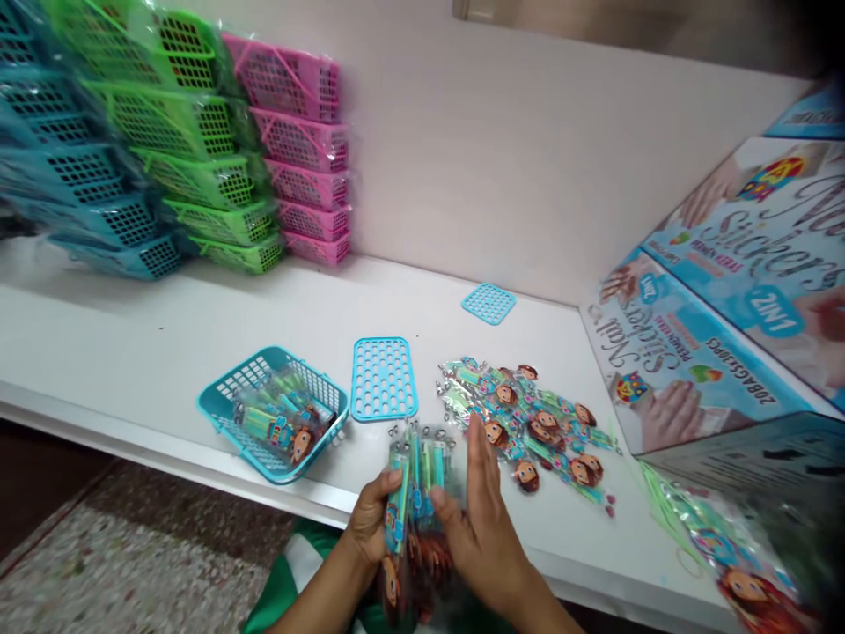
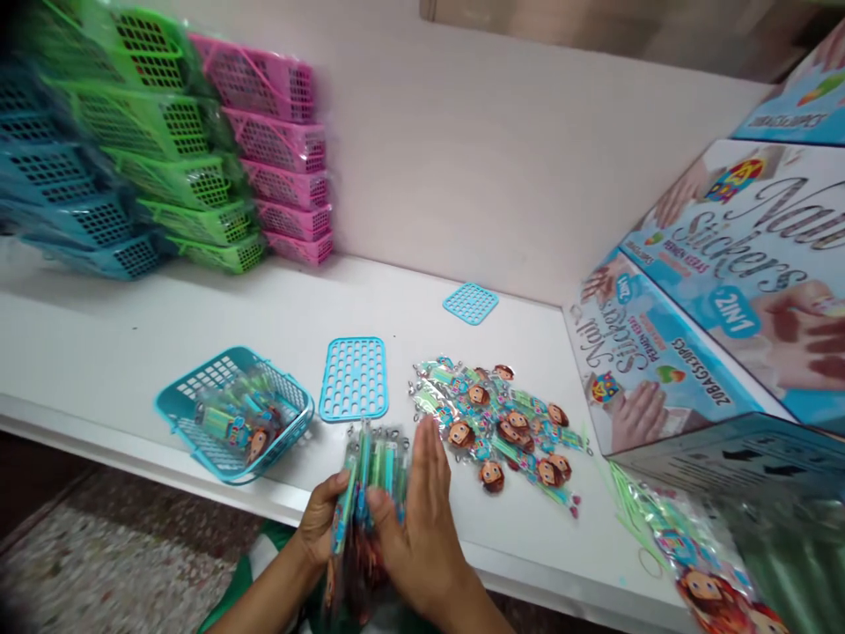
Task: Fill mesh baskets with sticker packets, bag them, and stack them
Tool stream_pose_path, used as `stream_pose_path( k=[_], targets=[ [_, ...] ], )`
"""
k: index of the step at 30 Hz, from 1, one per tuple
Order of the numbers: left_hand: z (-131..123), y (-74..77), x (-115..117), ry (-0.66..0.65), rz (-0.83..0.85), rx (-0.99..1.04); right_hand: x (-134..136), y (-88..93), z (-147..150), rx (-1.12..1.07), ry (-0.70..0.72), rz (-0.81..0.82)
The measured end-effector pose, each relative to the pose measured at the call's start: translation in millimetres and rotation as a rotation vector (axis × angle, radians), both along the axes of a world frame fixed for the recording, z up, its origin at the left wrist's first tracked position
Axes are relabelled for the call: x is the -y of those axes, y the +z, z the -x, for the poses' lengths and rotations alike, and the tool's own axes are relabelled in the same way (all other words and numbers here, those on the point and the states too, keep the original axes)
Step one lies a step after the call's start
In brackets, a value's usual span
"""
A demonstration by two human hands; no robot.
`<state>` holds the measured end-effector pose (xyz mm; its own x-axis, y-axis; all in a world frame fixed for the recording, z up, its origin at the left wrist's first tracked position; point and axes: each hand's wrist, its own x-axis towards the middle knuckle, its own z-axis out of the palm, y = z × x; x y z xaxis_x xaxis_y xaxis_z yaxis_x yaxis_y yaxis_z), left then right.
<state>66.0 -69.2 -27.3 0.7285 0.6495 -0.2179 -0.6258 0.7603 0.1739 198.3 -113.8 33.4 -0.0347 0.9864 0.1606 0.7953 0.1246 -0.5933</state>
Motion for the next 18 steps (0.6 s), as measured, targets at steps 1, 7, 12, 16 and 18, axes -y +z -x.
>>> stream_pose_path(
  k=[1, 7, 12, 16, 18],
  targets=[
    [-0.9, 5.0, 0.3, 0.018, -0.005, -0.026, -1.3, -2.6, 1.4, -0.062, -0.047, 0.079],
    [-3.6, 19.0, 2.3, 0.136, -0.02, -0.132, -13.2, -5.1, -1.9, -0.309, -0.144, 0.29],
    [-5.7, 38.1, 6.6, 0.244, -0.114, -0.253, -18.0, 22.3, -7.7, -0.763, 0.009, 0.534],
    [-2.0, 58.2, 9.8, 0.383, -0.137, -0.344, -24.3, 39.0, 5.7, -0.774, 0.137, 0.499],
    [3.1, 66.1, 11.1, 0.432, -0.142, -0.383, -29.3, 43.5, 14.8, -0.657, 0.129, 0.478]
  ],
)
